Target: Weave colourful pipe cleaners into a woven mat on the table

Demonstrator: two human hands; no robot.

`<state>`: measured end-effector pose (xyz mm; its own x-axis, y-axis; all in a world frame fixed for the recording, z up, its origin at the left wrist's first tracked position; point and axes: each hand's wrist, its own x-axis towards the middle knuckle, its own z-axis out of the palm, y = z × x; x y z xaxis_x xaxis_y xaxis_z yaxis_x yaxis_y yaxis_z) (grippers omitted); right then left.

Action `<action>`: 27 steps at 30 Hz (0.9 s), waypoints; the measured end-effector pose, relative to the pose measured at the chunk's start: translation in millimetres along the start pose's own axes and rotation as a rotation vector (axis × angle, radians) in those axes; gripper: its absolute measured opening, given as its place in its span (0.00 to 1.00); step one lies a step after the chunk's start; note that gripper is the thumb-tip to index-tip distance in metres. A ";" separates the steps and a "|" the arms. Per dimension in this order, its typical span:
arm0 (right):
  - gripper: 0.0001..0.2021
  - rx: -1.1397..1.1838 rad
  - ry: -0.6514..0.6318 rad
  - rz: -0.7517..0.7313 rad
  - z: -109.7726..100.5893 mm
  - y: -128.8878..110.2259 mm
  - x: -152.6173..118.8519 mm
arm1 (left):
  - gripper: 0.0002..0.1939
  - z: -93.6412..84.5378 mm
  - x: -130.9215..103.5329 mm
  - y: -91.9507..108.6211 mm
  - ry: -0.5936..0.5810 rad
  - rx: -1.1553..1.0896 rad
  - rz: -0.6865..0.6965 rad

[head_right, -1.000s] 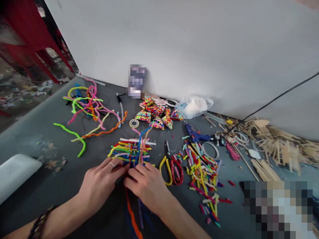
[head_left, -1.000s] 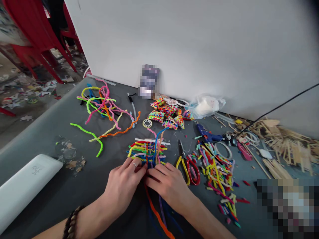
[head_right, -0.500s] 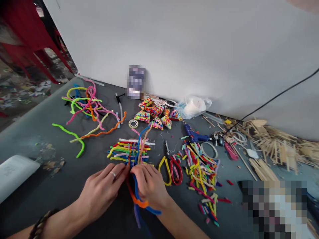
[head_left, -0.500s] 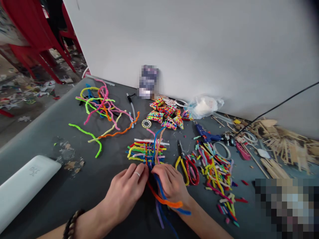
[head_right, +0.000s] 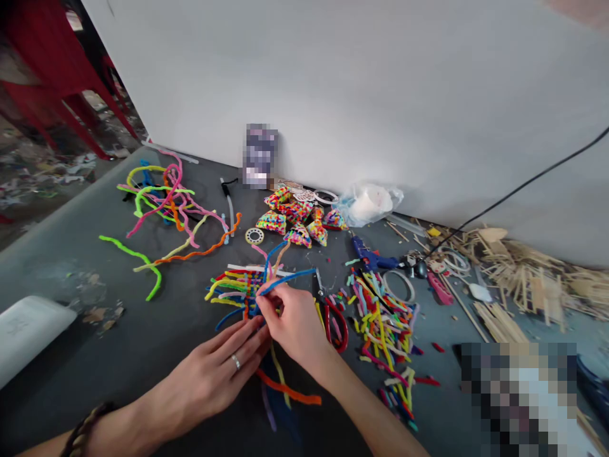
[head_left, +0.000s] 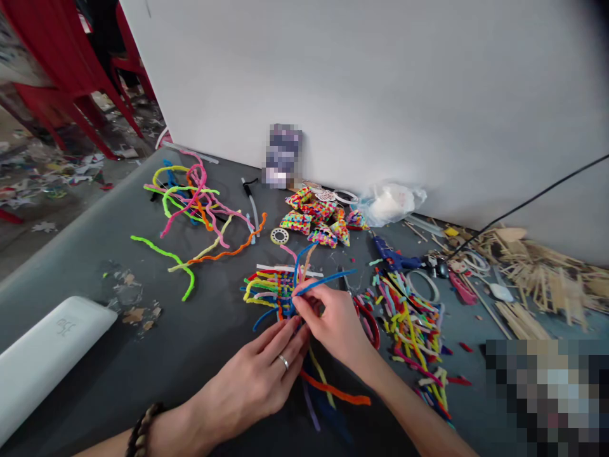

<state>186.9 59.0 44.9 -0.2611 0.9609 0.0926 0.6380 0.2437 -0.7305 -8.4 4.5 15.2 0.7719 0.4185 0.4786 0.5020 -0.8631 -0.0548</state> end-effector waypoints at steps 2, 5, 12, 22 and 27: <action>0.04 -0.001 -0.017 -0.008 -4.5 -2.1 8.8 | 0.16 1.6 1.7 -0.1 -0.019 -0.015 0.013; 0.03 -0.015 -0.048 0.003 -7.2 -4.6 18.8 | 0.17 2.2 4.6 -1.3 -0.076 -0.040 0.008; 0.08 -0.199 -0.051 0.046 0.1 -2.5 36.1 | 0.22 6.9 2.7 -4.2 -0.165 -0.125 0.003; 0.08 -0.515 0.076 0.117 15.9 -3.2 25.7 | 0.20 14.9 -0.3 -3.7 -0.142 -0.202 -0.042; 0.05 -0.447 0.116 0.062 17.4 -5.2 -2.2 | 0.17 14.0 0.1 -1.1 -0.101 -0.219 -0.064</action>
<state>171.5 53.3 36.7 -0.1455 0.9777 0.1517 0.9064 0.1932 -0.3756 -3.3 9.5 3.0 0.7816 0.4911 0.3845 0.4634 -0.8699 0.1690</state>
